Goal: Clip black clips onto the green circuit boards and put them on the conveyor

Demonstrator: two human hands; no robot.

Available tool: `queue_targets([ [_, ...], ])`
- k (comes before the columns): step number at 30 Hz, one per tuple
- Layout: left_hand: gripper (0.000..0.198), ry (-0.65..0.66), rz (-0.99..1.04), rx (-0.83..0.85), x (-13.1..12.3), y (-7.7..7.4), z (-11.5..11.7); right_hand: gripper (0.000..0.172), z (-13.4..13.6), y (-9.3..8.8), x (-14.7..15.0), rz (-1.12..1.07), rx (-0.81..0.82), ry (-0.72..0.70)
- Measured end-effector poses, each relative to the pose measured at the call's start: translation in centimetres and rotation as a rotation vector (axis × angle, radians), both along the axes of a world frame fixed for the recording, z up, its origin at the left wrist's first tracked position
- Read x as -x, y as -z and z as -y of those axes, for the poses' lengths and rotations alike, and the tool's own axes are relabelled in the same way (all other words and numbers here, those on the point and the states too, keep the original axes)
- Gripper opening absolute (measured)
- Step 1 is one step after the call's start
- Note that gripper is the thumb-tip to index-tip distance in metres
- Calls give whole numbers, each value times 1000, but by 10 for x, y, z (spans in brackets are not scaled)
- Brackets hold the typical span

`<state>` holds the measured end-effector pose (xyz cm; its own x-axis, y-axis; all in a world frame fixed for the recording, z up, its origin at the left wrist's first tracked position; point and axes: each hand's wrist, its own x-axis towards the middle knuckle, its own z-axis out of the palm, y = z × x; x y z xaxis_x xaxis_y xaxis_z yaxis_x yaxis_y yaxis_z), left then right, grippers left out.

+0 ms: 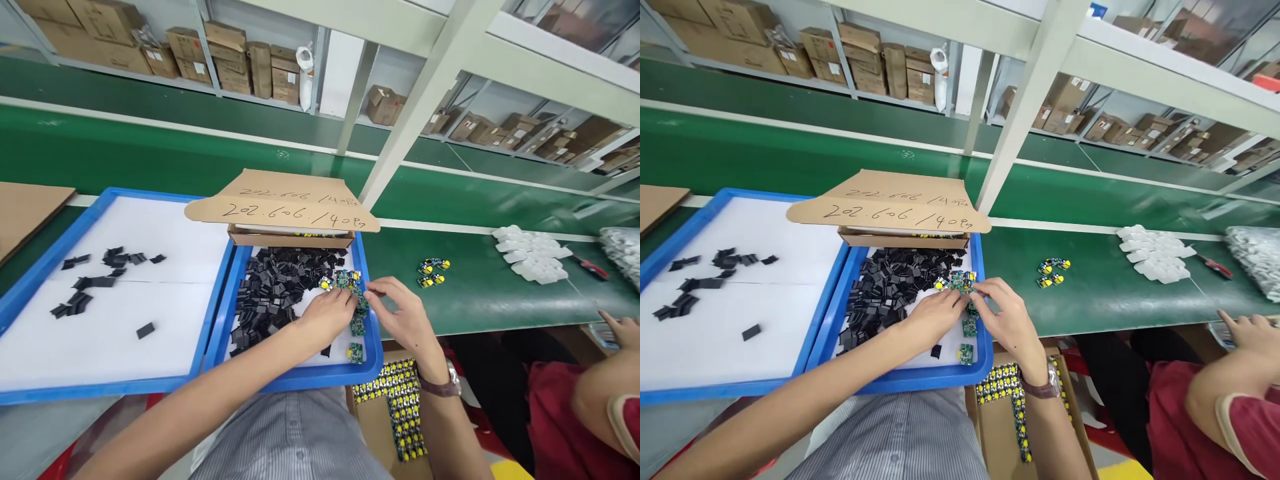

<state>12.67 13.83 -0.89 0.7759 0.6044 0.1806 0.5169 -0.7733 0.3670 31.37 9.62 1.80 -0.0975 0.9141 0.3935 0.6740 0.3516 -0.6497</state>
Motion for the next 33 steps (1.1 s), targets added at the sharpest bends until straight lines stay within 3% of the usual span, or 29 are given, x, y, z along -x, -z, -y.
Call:
queue_targets([
  [3,19,-25,43,29,10,-1,-8,18,7,-5,6,-21,1,-30],
  [6,19,-144,125,55,55,-15,-9,18,16,-4,10,-22,17,-39],
  [7,21,-213,185,74,74,-20,-8,18,18,-2,12,-14,34,-51],
  [11,20,-641,756,454,142,-34,12,21,21,12,36,95,162,-202],
  [14,29,-793,877,619,165,-30,38,22,13,23,63,234,223,-328],
  [19,33,-801,894,720,162,-12,70,22,-9,37,98,379,253,-431],
  [23,36,-744,964,805,157,-6,73,15,-21,44,105,346,279,-440],
  [26,28,-667,1012,859,156,-7,70,15,-21,42,101,307,299,-432],
  [33,18,-521,793,805,137,2,65,10,12,17,100,-367,570,-207],
])
